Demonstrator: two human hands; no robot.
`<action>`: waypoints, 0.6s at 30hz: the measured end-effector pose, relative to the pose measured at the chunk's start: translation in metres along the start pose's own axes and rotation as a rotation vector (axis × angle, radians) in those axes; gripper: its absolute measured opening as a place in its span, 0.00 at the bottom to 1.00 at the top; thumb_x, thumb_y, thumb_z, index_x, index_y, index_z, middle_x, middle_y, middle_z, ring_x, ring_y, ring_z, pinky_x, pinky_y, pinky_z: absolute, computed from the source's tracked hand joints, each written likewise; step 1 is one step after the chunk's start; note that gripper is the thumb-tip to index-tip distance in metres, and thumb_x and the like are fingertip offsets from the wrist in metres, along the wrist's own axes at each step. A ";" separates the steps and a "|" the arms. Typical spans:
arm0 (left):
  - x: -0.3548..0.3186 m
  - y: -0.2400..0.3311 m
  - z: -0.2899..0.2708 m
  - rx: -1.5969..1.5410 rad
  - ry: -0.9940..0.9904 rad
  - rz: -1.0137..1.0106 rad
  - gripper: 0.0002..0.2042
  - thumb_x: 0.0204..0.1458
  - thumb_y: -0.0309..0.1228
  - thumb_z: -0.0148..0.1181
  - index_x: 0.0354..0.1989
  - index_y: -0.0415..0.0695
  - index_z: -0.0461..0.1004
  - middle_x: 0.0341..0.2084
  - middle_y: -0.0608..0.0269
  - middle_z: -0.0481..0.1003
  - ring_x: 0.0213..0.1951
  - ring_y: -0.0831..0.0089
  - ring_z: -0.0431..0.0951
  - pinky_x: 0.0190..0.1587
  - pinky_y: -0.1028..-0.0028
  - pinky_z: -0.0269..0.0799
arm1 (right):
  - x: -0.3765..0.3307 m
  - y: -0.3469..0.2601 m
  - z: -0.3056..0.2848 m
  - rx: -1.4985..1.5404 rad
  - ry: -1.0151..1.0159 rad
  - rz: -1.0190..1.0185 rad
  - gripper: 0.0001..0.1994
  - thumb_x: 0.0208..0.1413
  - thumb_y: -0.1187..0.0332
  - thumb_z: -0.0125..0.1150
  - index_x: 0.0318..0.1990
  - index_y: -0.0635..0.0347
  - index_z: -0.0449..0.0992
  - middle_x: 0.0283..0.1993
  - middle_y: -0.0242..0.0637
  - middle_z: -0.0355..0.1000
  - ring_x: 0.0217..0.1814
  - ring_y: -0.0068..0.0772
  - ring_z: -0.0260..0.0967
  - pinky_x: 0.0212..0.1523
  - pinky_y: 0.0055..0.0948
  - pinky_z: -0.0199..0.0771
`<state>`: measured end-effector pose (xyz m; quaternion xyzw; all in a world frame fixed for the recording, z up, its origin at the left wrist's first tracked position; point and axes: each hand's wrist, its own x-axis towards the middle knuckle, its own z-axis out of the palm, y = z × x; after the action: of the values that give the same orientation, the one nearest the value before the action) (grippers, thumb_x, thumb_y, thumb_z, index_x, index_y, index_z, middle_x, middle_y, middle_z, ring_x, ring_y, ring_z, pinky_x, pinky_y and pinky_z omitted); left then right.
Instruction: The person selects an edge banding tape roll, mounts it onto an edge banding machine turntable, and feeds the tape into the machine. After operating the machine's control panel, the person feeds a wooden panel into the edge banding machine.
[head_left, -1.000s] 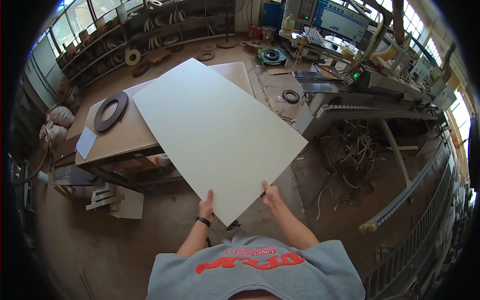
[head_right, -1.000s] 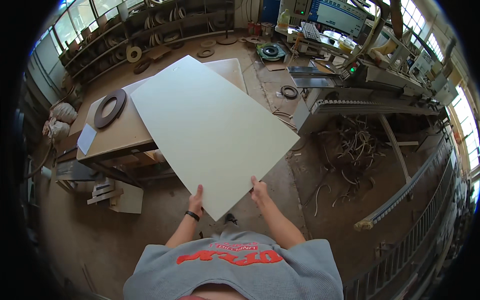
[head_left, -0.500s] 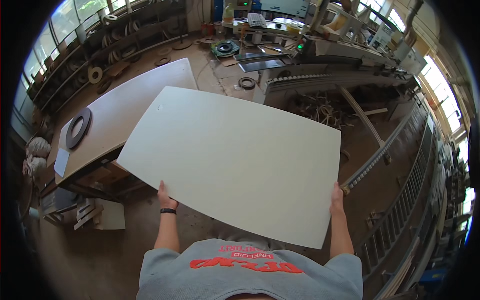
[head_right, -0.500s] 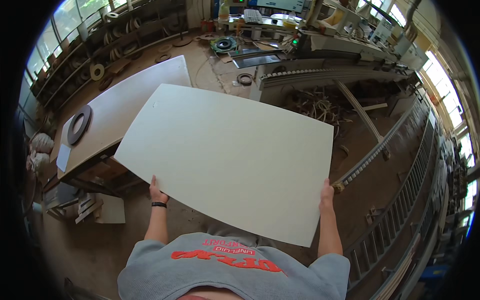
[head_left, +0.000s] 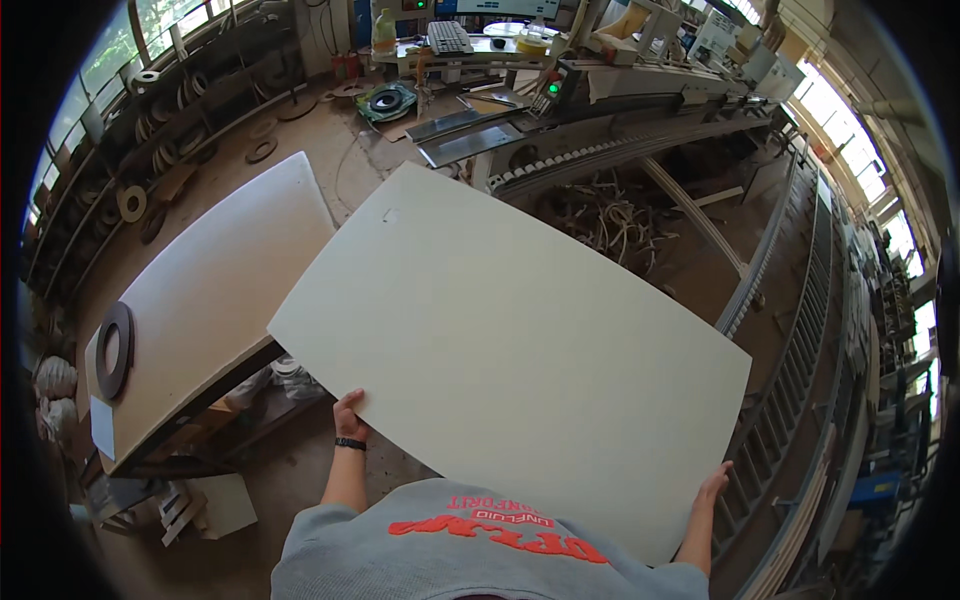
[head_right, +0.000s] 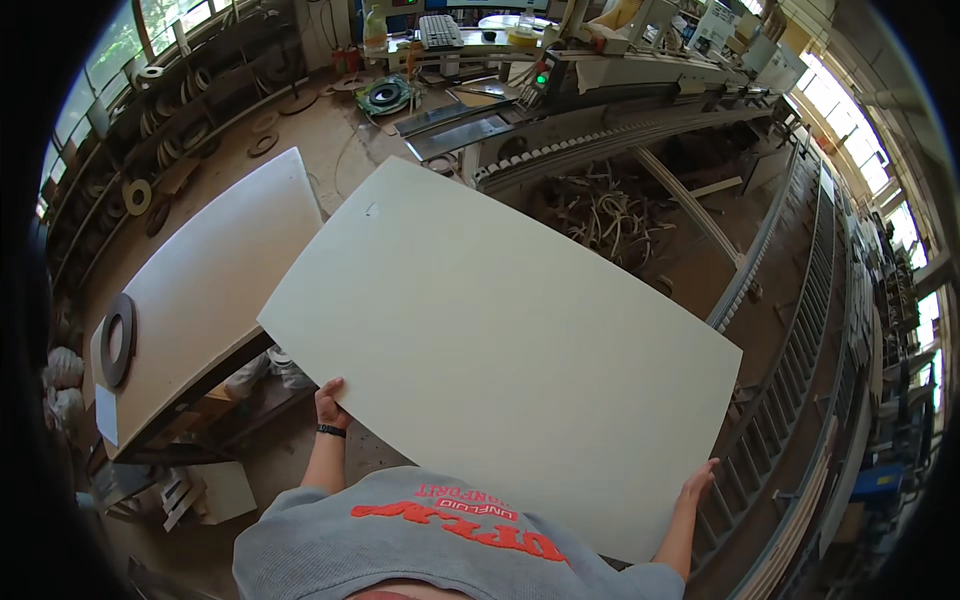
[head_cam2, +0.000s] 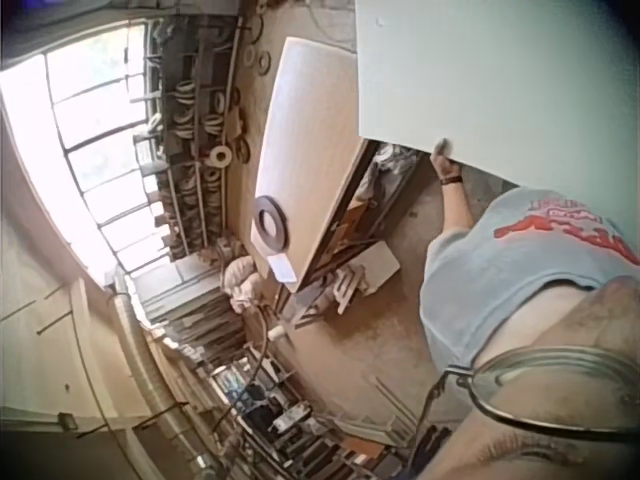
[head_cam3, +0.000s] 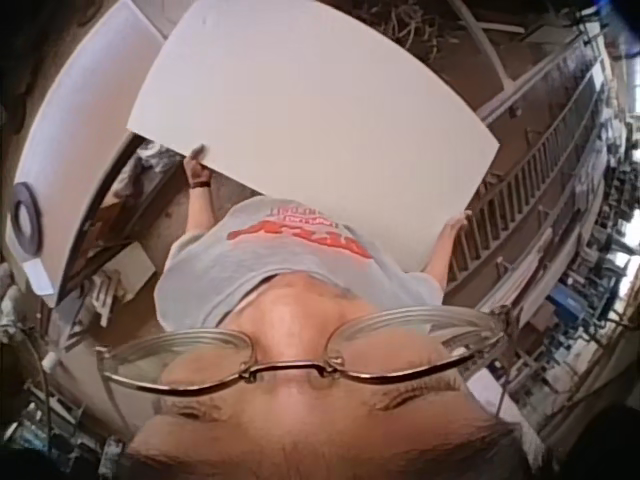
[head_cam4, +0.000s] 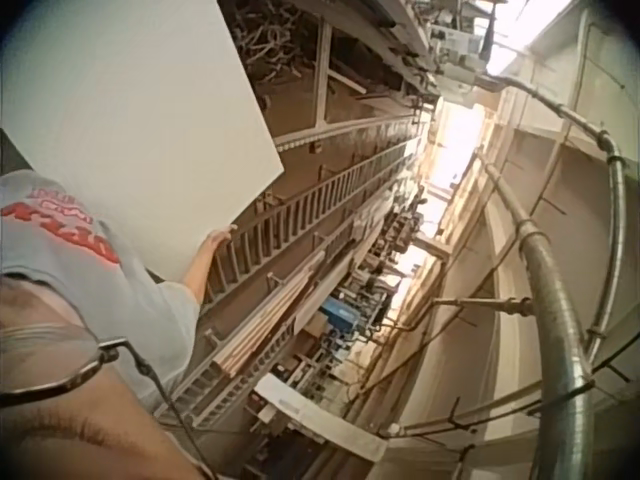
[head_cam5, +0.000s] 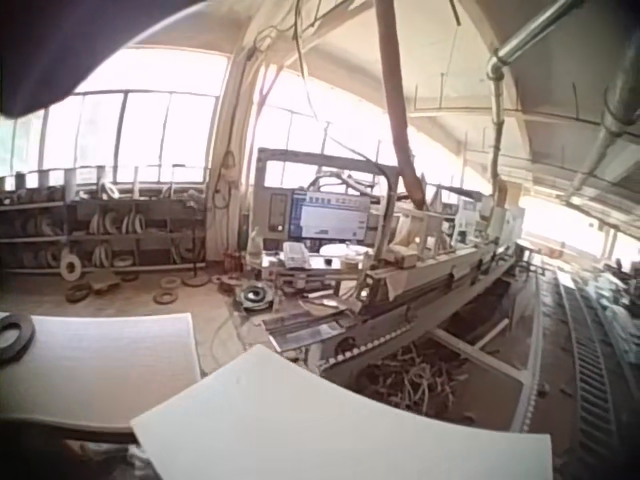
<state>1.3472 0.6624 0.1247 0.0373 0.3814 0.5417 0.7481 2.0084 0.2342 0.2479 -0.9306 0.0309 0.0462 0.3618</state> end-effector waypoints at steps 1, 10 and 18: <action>0.017 0.004 0.015 0.045 0.010 -0.023 0.07 0.50 0.23 0.60 0.37 0.38 0.79 0.34 0.56 0.81 0.35 0.63 0.79 0.49 0.67 0.74 | -0.016 -0.003 0.004 -0.018 0.012 0.001 0.46 0.68 0.33 0.32 0.48 0.80 0.76 0.44 0.52 0.77 0.44 0.45 0.74 0.48 0.38 0.75; 0.125 -0.022 0.127 0.178 -0.036 -0.059 0.08 0.53 0.27 0.62 0.39 0.37 0.78 0.35 0.56 0.81 0.36 0.63 0.80 0.46 0.67 0.76 | -0.044 -0.028 0.048 -0.089 0.119 -0.003 0.40 0.68 0.39 0.35 0.51 0.77 0.73 0.48 0.53 0.74 0.48 0.47 0.72 0.51 0.40 0.73; 0.185 -0.033 0.189 0.284 -0.009 -0.001 0.12 0.57 0.31 0.62 0.44 0.35 0.77 0.37 0.54 0.81 0.36 0.63 0.81 0.44 0.67 0.77 | -0.026 -0.052 0.107 -0.169 0.113 -0.022 0.34 0.68 0.44 0.37 0.55 0.74 0.71 0.52 0.53 0.72 0.52 0.48 0.70 0.55 0.41 0.71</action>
<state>1.5108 0.8713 0.1446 0.1451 0.4509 0.4817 0.7373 1.9801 0.3451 0.2072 -0.9593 0.0369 -0.0079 0.2800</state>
